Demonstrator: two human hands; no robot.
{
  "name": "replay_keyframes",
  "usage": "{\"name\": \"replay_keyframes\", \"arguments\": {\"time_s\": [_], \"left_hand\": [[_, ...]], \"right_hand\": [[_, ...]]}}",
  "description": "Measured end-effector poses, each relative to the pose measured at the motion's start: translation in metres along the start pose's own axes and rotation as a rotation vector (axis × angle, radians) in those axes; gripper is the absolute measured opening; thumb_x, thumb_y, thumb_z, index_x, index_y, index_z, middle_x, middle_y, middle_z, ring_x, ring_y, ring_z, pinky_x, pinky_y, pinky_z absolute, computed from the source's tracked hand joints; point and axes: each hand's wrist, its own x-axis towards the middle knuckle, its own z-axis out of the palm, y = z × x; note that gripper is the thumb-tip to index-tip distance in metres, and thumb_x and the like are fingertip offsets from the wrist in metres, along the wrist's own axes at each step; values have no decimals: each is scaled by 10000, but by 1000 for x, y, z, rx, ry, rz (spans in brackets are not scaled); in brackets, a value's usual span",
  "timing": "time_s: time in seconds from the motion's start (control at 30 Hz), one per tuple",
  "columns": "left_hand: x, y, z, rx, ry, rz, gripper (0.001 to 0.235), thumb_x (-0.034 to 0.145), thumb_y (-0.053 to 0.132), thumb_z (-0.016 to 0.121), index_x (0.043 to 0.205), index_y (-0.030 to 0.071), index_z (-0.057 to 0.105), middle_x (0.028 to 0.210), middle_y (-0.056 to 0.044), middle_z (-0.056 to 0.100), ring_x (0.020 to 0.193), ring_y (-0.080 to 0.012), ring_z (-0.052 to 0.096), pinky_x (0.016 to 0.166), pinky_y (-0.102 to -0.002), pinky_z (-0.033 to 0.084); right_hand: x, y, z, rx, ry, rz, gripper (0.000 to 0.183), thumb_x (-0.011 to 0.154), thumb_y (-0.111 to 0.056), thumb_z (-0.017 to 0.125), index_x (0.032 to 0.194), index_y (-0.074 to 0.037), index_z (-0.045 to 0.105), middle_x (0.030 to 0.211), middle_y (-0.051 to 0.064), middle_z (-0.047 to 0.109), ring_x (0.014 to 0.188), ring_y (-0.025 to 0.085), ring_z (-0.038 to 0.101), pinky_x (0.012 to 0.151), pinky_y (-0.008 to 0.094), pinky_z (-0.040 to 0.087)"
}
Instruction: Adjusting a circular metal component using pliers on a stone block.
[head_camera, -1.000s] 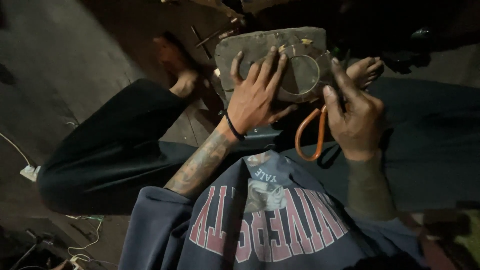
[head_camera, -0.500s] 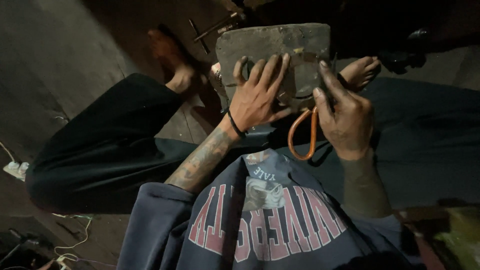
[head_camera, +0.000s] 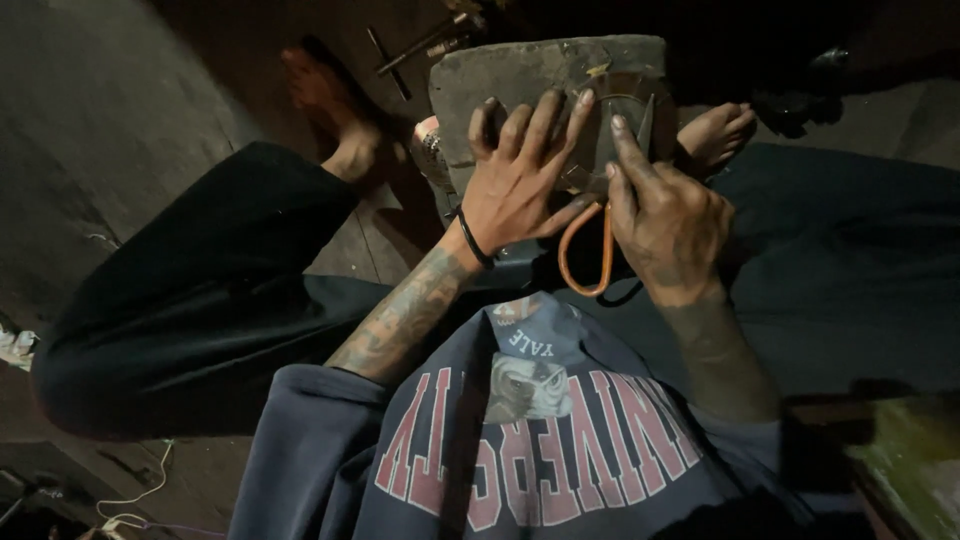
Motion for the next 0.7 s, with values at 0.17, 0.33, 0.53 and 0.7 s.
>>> {"name": "replay_keyframes", "arguments": {"time_s": [0.17,0.33,0.53,0.7], "left_hand": [[1,0,3,50,49,-5,860,1049,777,556,1612,180,297,1537,-144,454,1244,-299,484,1173,-571,166],[4,-2,2,37,15,-3,846,1063,784,553,1614,172,359,1617,-80,364,1383,-267,470,1172,-567,143],[7,-2,-1,27,-41,8,826,1087,764,516,1631,156,385,1658,-42,286,1480,-246,436,1163,-584,133],[10,-1,-4,96,-66,24,852,1097,782,507,1633,133,378,1652,-51,274,1440,-238,471,1131,-598,194]], "right_hand": [[3,1,7,-39,27,14,428,1026,-148,823,1448,-134,758,576,4,505,412,128,322,407,299,291],[5,-2,6,-14,11,19,414,1042,-152,802,1452,-124,753,587,24,542,401,144,326,400,316,280],[8,-1,6,-36,-29,12,422,1040,-153,792,1459,-126,746,589,25,569,383,125,363,376,297,294],[9,-3,2,-19,-35,14,420,1037,-137,794,1455,-111,753,586,35,567,385,134,351,382,309,292]]}}
